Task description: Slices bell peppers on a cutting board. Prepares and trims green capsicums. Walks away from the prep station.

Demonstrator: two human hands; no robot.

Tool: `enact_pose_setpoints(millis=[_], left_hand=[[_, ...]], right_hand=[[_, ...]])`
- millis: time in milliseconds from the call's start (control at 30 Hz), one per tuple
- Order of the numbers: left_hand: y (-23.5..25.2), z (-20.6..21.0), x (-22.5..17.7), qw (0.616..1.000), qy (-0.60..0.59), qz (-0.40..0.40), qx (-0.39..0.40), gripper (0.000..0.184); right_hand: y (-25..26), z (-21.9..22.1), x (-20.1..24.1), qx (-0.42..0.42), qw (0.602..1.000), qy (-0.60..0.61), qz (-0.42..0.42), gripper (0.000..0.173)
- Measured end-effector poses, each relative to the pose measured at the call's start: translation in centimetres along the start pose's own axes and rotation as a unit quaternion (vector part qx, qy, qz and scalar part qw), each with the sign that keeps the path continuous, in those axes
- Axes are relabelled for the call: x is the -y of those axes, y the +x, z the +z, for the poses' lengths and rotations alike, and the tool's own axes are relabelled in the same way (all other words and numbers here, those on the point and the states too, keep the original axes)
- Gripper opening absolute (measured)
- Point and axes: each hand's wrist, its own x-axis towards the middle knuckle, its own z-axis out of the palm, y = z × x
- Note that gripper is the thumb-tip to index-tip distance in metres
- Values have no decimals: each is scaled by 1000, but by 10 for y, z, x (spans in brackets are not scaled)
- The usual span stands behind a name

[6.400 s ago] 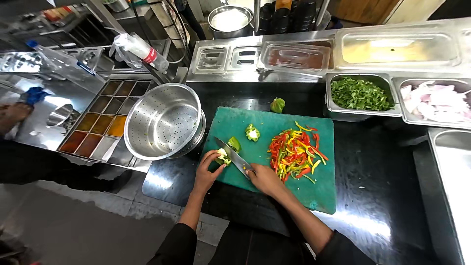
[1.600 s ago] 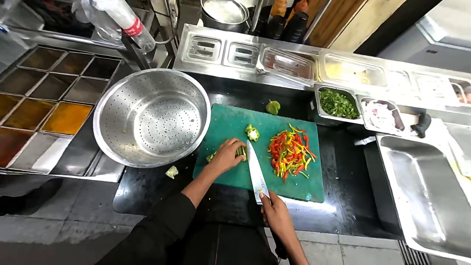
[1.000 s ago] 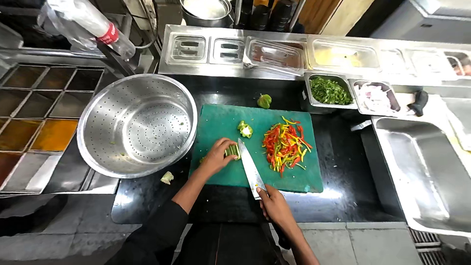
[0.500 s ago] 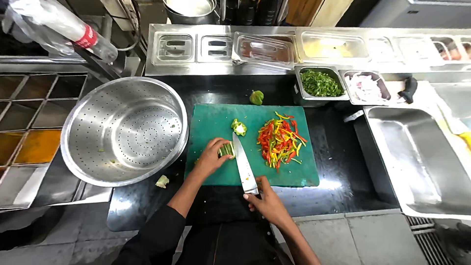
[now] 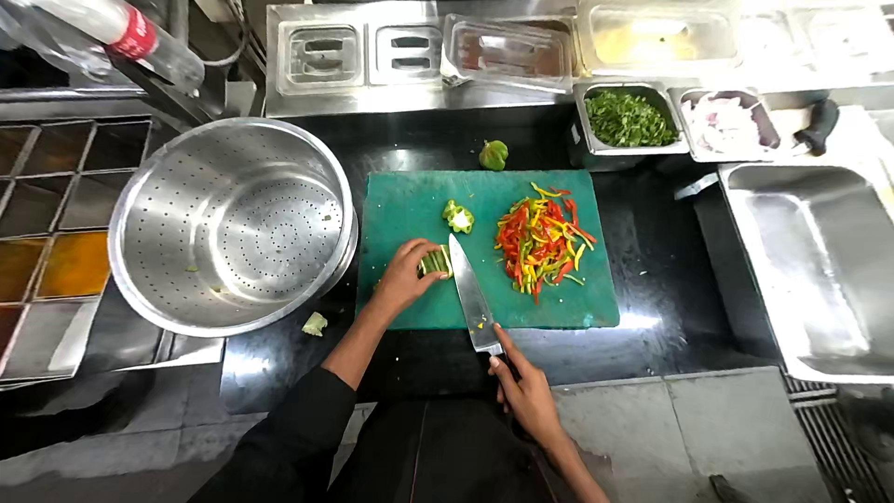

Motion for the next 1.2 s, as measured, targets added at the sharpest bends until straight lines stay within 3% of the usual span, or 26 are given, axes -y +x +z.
enact_pose_setpoints(millis=[100, 267, 500, 1200], left_hand=[[1, -2, -1, 1000, 5, 2, 7, 44], [0, -3, -2, 1000, 16, -7, 13, 46], [3, -5, -3, 1000, 19, -12, 18, 48], [5, -5, -3, 1000, 4, -16, 13, 46]], right_hand=[[7, -2, 5, -6, 1000, 3, 15, 49], [19, -10, 16, 34, 985, 100, 137, 51], [31, -13, 26, 37, 971, 163, 172, 50], [44, -6, 36, 14, 987, 78, 142, 50]])
